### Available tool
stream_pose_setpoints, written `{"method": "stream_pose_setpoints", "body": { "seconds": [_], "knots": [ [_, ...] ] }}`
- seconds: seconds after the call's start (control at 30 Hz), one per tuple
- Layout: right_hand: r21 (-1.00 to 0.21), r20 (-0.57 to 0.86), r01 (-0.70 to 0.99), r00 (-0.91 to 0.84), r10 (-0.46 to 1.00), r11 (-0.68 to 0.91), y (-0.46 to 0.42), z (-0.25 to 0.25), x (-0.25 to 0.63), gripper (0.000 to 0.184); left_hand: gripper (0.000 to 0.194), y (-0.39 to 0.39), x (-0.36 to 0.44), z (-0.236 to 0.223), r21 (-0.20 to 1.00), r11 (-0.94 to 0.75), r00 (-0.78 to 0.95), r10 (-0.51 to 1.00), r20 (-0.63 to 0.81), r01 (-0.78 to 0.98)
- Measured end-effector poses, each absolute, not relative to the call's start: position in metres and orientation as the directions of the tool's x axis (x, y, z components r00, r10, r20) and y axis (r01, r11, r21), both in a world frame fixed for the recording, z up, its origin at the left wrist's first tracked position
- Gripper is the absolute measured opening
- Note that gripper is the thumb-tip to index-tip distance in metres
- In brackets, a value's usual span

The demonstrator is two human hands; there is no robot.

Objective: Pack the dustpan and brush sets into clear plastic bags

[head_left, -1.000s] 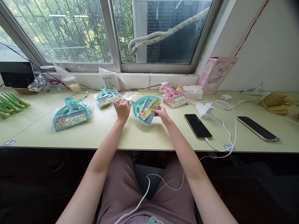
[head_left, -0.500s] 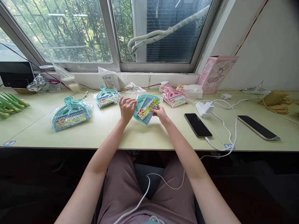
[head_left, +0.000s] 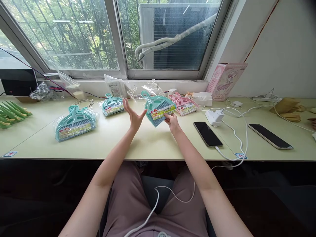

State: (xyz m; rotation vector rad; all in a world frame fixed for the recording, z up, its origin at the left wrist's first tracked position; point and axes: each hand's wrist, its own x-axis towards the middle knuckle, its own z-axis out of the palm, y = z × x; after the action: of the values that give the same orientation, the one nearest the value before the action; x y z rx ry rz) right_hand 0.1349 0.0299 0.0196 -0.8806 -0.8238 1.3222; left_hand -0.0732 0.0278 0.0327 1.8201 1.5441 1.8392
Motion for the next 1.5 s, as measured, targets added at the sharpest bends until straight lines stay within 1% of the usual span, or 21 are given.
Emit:
{"method": "stream_pose_setpoints", "body": {
  "seconds": [0.03, 0.07, 0.1, 0.13, 0.17, 0.2, 0.33, 0.53, 0.6, 0.73, 0.77, 0.8, 0.83, 0.9, 0.97, 1.03, 1.13, 1.23, 1.33, 1.5],
  "knots": [
    [-0.894, 0.008, -0.446, 0.084, 0.996, 0.045, 0.030, 0.019, 0.135, 0.037, 0.084, 0.032, -0.074, 0.030, 0.796, -0.453, -0.210, 0.800, 0.561, 0.401],
    [-0.894, 0.009, -0.445, 0.090, 0.996, 0.048, 0.030, 0.019, 0.135, 0.037, 0.081, 0.036, -0.074, 0.027, 0.873, -0.409, -0.108, 0.887, 0.448, 0.265],
    [-0.895, 0.009, -0.443, 0.099, 0.995, 0.052, 0.030, 0.018, 0.135, 0.036, 0.076, 0.039, -0.074, 0.024, 0.926, -0.343, 0.009, 0.938, 0.346, 0.155],
    [-0.895, 0.007, -0.442, 0.110, 0.994, 0.055, 0.030, 0.018, 0.135, 0.036, 0.073, 0.042, -0.073, 0.021, 0.957, -0.279, 0.109, 0.957, 0.269, 0.083],
    [-0.895, 0.001, -0.442, 0.123, 0.992, 0.056, 0.030, 0.018, 0.134, 0.035, 0.069, 0.044, -0.072, 0.018, 0.971, -0.234, 0.166, 0.960, 0.223, 0.044],
    [-0.894, -0.006, -0.444, 0.135, 0.991, 0.055, 0.030, 0.018, 0.134, 0.034, 0.066, 0.045, -0.071, 0.016, 0.976, -0.214, 0.177, 0.962, 0.207, 0.025],
    [-0.885, -0.023, -0.462, 0.177, 0.984, 0.062, 0.030, 0.018, 0.135, 0.031, 0.055, 0.041, -0.066, 0.012, 0.972, -0.232, 0.115, 0.967, 0.227, 0.027],
    [-0.856, -0.041, -0.512, 0.209, 0.977, 0.073, 0.030, 0.019, 0.137, 0.028, 0.041, 0.034, -0.059, 0.012, 0.967, -0.207, 0.210, 0.962, 0.174, 0.147],
    [-0.852, -0.047, -0.519, 0.213, 0.976, 0.072, 0.031, 0.018, 0.137, 0.028, 0.038, 0.031, -0.060, 0.015, 0.970, -0.206, 0.270, 0.949, 0.165, 0.130],
    [-0.847, -0.035, -0.525, 0.205, 0.978, 0.079, 0.033, 0.018, 0.139, 0.031, 0.038, 0.029, -0.072, 0.022, 0.982, -0.158, 0.513, 0.854, 0.085, 0.100],
    [-0.845, -0.030, -0.529, 0.196, 0.980, 0.079, 0.033, 0.018, 0.140, 0.033, 0.039, 0.032, -0.076, 0.022, 0.985, -0.140, 0.547, 0.835, 0.062, 0.102],
    [-0.843, -0.025, -0.533, 0.182, 0.983, 0.077, 0.034, 0.019, 0.141, 0.034, 0.039, 0.034, -0.079, 0.022, 0.988, -0.123, 0.539, 0.841, 0.056, 0.089],
    [-0.842, -0.021, -0.535, 0.162, 0.987, 0.070, 0.034, 0.020, 0.141, 0.034, 0.039, 0.038, -0.081, 0.022, 0.992, -0.112, 0.485, 0.872, 0.071, 0.056],
    [-0.850, -0.009, -0.525, 0.099, 0.995, 0.044, 0.033, 0.021, 0.140, 0.033, 0.042, 0.044, -0.084, 0.021, 0.989, -0.136, 0.289, 0.946, 0.146, -0.056],
    [-0.874, 0.005, -0.486, 0.016, 1.000, 0.012, 0.032, 0.021, 0.135, 0.033, 0.048, 0.048, -0.086, 0.023, 0.958, -0.229, 0.107, 0.962, 0.249, -0.169],
    [-0.901, 0.014, -0.433, -0.075, 0.997, -0.020, 0.029, 0.018, 0.126, 0.038, 0.049, 0.046, -0.089, 0.028, 0.920, -0.326, 0.029, 0.940, 0.340, -0.220],
    [-0.933, 0.010, -0.355, -0.204, 0.979, -0.064, 0.023, 0.012, 0.111, 0.045, 0.054, 0.036, -0.094, 0.042, 0.895, -0.400, 0.019, 0.911, 0.411, -0.196],
    [-0.945, 0.028, -0.320, -0.289, 0.957, -0.069, 0.018, 0.008, 0.103, 0.047, 0.062, 0.022, -0.094, 0.054, 0.884, -0.438, 0.057, 0.890, 0.452, -0.164],
    [-0.952, 0.040, -0.301, -0.314, 0.949, -0.059, 0.014, 0.009, 0.101, 0.046, 0.066, 0.012, -0.085, 0.059, 0.882, -0.453, 0.107, 0.878, 0.466, -0.130],
    [-0.956, 0.062, -0.293, -0.309, 0.949, -0.032, 0.011, 0.010, 0.101, 0.045, 0.061, 0.007, -0.072, 0.048, 0.911, -0.412, 0.187, 0.894, 0.407, -0.014]
  ]
}}
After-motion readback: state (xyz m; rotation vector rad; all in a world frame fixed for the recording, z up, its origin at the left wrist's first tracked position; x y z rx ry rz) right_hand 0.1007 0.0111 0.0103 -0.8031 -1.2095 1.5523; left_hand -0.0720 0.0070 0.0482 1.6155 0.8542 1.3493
